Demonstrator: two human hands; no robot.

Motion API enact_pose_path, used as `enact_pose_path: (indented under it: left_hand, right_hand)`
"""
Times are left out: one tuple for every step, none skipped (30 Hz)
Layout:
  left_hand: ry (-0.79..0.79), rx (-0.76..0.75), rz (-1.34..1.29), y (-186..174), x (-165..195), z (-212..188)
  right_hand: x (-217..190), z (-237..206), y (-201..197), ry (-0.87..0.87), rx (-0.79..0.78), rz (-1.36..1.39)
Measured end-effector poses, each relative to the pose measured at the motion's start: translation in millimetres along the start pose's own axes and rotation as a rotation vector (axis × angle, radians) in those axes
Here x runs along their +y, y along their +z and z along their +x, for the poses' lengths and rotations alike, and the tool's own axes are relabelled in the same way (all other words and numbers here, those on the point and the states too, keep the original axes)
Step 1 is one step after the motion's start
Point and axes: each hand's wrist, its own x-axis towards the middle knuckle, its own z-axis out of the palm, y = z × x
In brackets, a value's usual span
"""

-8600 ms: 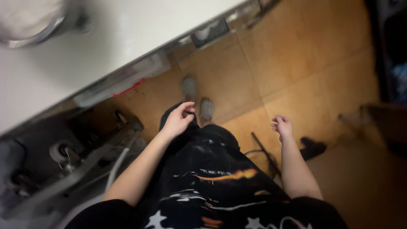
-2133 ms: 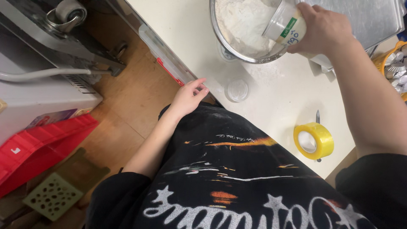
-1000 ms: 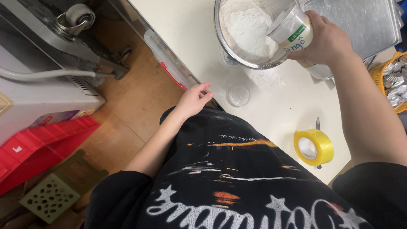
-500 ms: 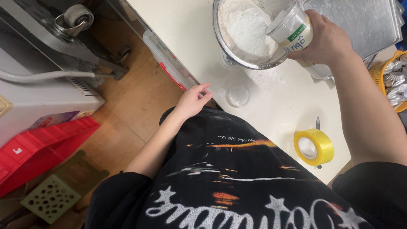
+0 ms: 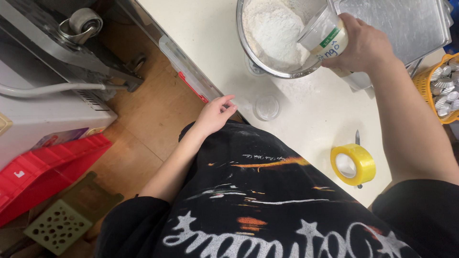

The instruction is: The person rinses a plastic container at the sink, then pours flour from a paper bag into the container, seals the bag with tape, closes the container lid, and washes their hands at the sink.

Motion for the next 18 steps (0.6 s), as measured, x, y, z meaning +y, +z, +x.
enact_pose_path:
  left_hand:
    - [-0.002,-0.005,-0.015,0.3,-0.3,0.3]
    - [-0.007,-0.008,-0.026,0.4,-0.7,0.3]
    - [-0.015,-0.014,-0.041,0.5,-0.9,0.2]
    - [-0.019,-0.018,-0.051,0.7,-0.9,0.1]
    - [-0.023,-0.017,-0.056,0.6,-1.0,-0.1]
    - [-0.027,-0.016,-0.059,0.3,-1.0,-0.3]
    - [-0.032,-0.018,-0.053,0.1,-1.0,-0.6]
    - [-0.036,-0.020,-0.049,-0.2,-1.0,-0.8]
    - [-0.042,-0.016,-0.041,-0.7,-1.1,-0.9]
    - [-0.038,-0.014,-0.038,-1.2,-1.2,-1.0]
    - [-0.031,-0.015,-0.040,-1.5,-1.4,-1.0]
    - [-0.024,-0.013,-0.041,-1.7,-1.6,-0.8]
    - [-0.023,-0.005,-0.031,-1.9,-1.8,-0.6]
    - [-0.021,-0.001,-0.024,-1.8,-2.0,-0.3]
    - [-0.015,0.002,-0.021,-1.3,-2.1,0.1]
    - [-0.018,-0.003,-0.038,-1.1,-2.2,0.6]
    - [-0.026,-0.008,-0.051,-0.7,-2.2,0.9]
    - [-0.033,-0.018,-0.069,-0.4,-2.2,1.3]
  right_hand:
    - [0.5,-0.6,-0.6,0.002,0.005,0.004]
    - [0.3,-1.1,-0.7,0.001,0.010,0.011]
    - [0.2,-1.6,-0.9,0.002,0.010,0.018]
    - [0.3,-1.9,-1.4,-0.007,0.013,0.007]
    - [0.2,-1.9,-1.7,-0.020,0.020,-0.001]
    - [0.0,-1.5,-2.1,-0.034,0.029,-0.006]
    - [0.0,-1.0,-2.6,-0.023,0.004,-0.005]
    - [0.2,-0.4,-3.2,-0.011,-0.020,-0.007]
    - [0.2,0.5,-3.7,-0.005,-0.042,-0.004]
    - [0.2,0.9,-3.8,-0.007,-0.048,-0.003]
    - [0.6,1.1,-4.0,-0.004,-0.055,-0.005]
    - [1.0,1.1,-4.1,-0.004,-0.060,-0.008]
    - [0.9,1.0,-3.8,-0.011,-0.042,0.000]
    - [1.2,0.2,-3.6,-0.013,-0.026,0.005]
    - [1.7,-0.7,-3.7,-0.012,-0.009,0.005]
    - [1.9,-1.5,-3.9,-0.017,0.007,0.004]
    - [1.6,-2.2,-4.0,-0.025,0.021,0.006]
    - [1.4,-3.1,-4.4,-0.028,0.030,0.006]
